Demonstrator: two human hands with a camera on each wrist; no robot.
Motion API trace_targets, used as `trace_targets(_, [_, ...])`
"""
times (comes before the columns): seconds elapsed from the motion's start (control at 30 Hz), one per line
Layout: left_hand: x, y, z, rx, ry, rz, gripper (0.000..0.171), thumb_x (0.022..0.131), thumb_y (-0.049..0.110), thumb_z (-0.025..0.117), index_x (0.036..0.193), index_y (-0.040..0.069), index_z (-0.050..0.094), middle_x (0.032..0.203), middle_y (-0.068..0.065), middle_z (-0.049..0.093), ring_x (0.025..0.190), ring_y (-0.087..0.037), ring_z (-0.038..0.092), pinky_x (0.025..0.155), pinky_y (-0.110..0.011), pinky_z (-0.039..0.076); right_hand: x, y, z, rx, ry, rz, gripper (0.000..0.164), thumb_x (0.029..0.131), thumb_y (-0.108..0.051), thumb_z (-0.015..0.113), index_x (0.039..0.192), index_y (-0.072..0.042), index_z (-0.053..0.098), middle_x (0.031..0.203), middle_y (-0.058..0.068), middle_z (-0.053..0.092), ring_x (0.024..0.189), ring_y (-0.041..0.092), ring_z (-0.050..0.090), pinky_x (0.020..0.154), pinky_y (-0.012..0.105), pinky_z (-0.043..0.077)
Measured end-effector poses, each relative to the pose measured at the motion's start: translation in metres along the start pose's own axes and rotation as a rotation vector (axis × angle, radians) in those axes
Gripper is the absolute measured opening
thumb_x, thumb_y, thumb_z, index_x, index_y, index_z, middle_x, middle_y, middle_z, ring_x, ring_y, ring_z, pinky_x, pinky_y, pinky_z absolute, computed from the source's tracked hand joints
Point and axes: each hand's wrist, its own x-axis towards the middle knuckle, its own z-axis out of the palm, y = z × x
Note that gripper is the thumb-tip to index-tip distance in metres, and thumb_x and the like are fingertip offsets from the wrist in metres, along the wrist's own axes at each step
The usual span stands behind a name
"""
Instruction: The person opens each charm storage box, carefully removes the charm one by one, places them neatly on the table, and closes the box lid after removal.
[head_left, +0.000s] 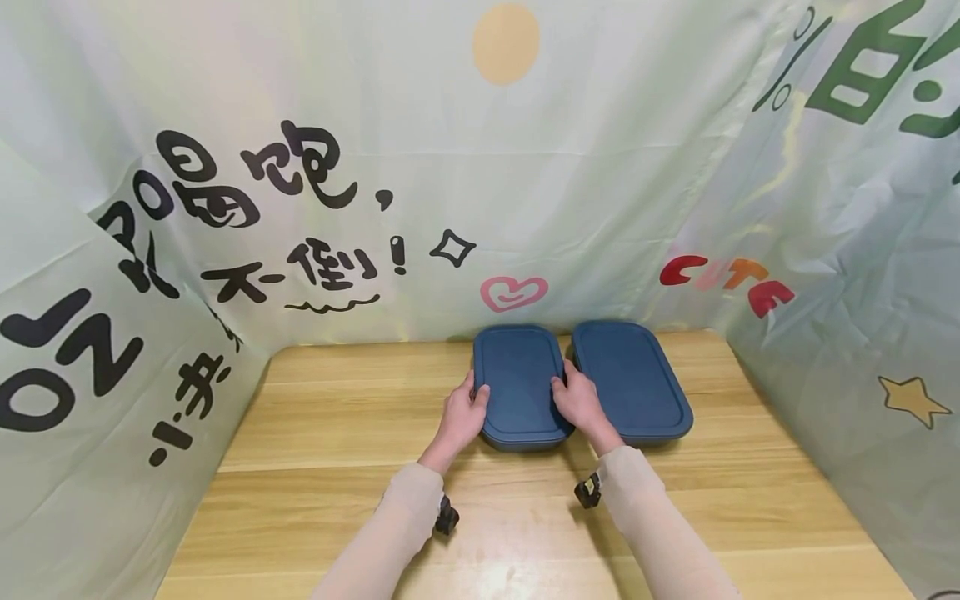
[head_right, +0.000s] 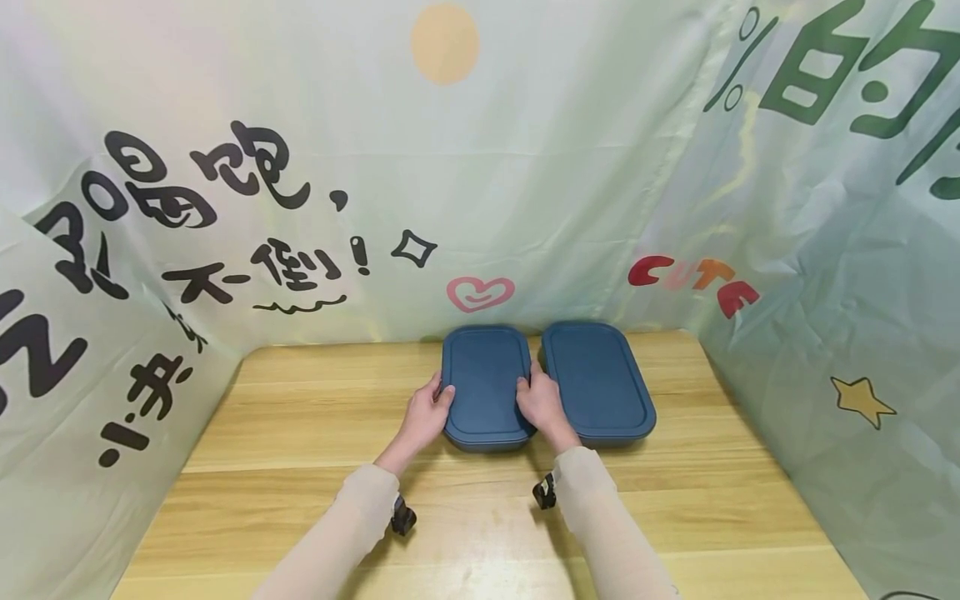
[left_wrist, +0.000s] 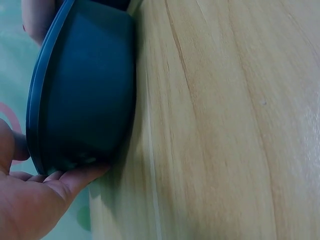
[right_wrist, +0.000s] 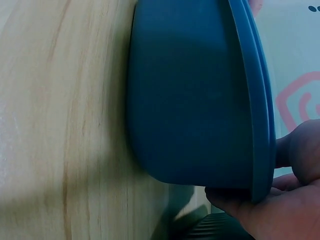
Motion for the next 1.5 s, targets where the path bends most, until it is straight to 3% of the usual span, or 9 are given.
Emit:
trace_targets(0.67, [-0.0022, 0.0024, -0.0017, 0.021, 0.010, 0.013, 0.061, 0.110, 0.022, 0.052, 0.160, -0.009, 0.034, 0.165, -0.025, 0.040, 0.154, -0.038, 0.039, 0.125, -0.050, 0.036, -0.0046, -0.0047, -0.0012, 0.011, -0.026, 0.004, 0.064, 0.112, -0.015, 0.046, 0.162, 0.015, 0.019, 0.165, 0.039, 0.027, 0.151, 0.055, 0.031, 0.121, 0.065, 0.036])
trace_targets(1.13, [-0.0022, 0.0054, -0.0015, 0.030, 0.017, 0.020, 0.060, 0.111, 0.021, 0.051, 0.161, -0.007, 0.034, 0.165, -0.025, 0.040, 0.151, -0.039, 0.043, 0.124, -0.051, 0.038, -0.0017, -0.0046, -0.0037, 0.015, -0.001, 0.011, 0.067, 0.110, -0.018, 0.051, 0.163, 0.011, 0.022, 0.161, 0.038, 0.036, 0.146, 0.054, 0.041, 0.116, 0.064, 0.043])
trace_targets(1.5, [-0.0031, 0.0056, -0.0003, 0.043, 0.016, -0.006, 0.063, 0.111, 0.026, 0.050, 0.162, -0.006, 0.032, 0.166, -0.024, 0.038, 0.155, -0.038, 0.038, 0.127, -0.050, 0.034, -0.0030, -0.0081, -0.0058, 0.016, -0.006, 0.017, 0.067, 0.111, -0.020, 0.049, 0.164, 0.011, 0.020, 0.163, 0.037, 0.033, 0.149, 0.054, 0.038, 0.116, 0.063, 0.042])
